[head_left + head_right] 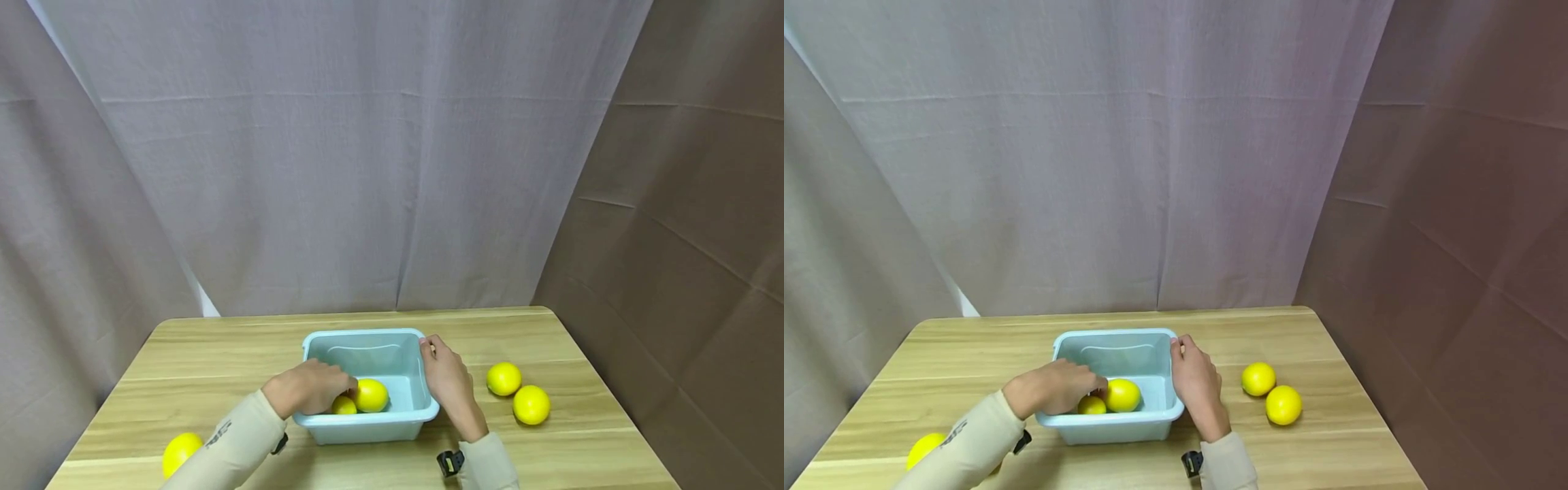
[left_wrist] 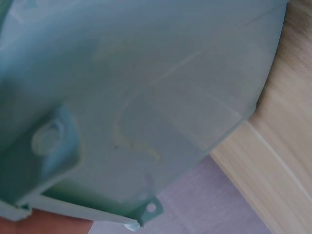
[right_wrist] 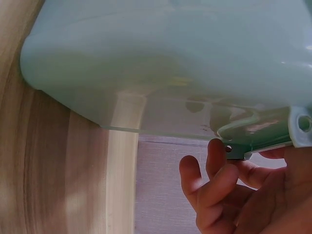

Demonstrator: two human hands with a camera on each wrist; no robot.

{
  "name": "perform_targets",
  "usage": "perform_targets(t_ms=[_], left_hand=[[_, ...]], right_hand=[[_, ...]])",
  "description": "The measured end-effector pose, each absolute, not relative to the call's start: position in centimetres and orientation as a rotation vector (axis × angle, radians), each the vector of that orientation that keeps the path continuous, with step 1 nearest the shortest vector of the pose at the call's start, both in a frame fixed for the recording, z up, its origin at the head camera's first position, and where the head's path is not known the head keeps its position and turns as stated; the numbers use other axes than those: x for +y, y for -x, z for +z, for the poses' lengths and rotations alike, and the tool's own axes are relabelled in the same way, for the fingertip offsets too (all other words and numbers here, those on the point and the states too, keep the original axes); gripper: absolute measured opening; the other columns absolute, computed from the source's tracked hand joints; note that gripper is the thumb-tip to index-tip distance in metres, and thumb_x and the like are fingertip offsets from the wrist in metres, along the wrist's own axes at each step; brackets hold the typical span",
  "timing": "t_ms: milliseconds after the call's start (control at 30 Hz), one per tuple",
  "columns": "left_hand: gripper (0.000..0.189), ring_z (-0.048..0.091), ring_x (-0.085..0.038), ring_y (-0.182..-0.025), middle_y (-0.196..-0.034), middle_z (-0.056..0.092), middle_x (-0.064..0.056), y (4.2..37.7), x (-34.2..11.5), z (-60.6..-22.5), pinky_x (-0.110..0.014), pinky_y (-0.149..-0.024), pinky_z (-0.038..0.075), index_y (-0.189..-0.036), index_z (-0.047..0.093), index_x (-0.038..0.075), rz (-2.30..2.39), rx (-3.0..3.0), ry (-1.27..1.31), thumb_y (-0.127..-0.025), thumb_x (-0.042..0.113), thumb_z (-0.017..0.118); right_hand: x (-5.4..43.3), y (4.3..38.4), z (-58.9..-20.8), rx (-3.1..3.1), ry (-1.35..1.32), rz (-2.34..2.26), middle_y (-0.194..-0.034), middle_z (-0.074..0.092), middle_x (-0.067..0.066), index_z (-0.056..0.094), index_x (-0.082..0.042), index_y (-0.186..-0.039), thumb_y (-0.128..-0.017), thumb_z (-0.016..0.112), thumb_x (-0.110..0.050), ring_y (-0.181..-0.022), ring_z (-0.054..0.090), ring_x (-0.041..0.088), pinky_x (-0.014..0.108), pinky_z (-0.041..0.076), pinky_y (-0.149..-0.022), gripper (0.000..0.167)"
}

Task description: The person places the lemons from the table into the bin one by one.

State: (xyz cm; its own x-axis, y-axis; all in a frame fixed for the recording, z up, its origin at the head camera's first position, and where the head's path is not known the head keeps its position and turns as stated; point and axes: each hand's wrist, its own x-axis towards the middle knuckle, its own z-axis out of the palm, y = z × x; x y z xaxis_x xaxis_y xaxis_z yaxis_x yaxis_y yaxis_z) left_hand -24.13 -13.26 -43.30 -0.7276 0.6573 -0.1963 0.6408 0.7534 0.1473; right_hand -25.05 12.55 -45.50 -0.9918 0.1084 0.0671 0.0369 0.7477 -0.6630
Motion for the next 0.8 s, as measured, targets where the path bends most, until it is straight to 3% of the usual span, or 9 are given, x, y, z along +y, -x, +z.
perform_targets(t_ms=[300, 567, 800], left_hand=[[0.016, 0.048, -0.008, -0.067, -0.083, 0.064, 0.01, 24.2, -12.1, -43.5, -0.027, -0.067, 0.048, -0.109, 0.075, 0.023, -0.003, 2.732, -1.063, -0.101, 0.011, 0.068], [0.017, 0.053, -0.009, -0.07, -0.088, 0.069, 0.008, 24.5, -11.4, -43.7, -0.033, -0.074, 0.055, -0.11, 0.073, 0.023, -0.166, 2.755, -0.957, -0.1, 0.01, 0.068], [0.011, 0.049, -0.014, -0.065, -0.074, 0.056, 0.003, 24.5, -11.0, -44.0, -0.034, -0.069, 0.051, -0.103, 0.069, 0.017, -0.239, 2.798, -0.887, -0.099, 0.007, 0.067]], right_hand=[[13.6, 24.7, -45.7, -2.844, 0.159, 1.089, -0.103, 0.073, 0.006, 0.067, -0.014, -0.13, -0.114, 0.041, -0.042, -0.084, 0.065, 0.026, 0.048, 0.049, -0.07, 0.041], [13.7, 24.9, -45.9, -2.836, 0.138, 1.102, -0.105, 0.073, 0.007, 0.067, -0.013, -0.131, -0.114, 0.041, -0.042, -0.086, 0.066, 0.027, 0.051, 0.05, -0.073, 0.042], [13.6, 25.1, -46.0, -2.838, 0.147, 1.09, -0.113, 0.075, 0.01, 0.067, -0.013, -0.132, -0.114, 0.041, -0.041, -0.093, 0.069, 0.031, 0.056, 0.051, -0.076, 0.042]])
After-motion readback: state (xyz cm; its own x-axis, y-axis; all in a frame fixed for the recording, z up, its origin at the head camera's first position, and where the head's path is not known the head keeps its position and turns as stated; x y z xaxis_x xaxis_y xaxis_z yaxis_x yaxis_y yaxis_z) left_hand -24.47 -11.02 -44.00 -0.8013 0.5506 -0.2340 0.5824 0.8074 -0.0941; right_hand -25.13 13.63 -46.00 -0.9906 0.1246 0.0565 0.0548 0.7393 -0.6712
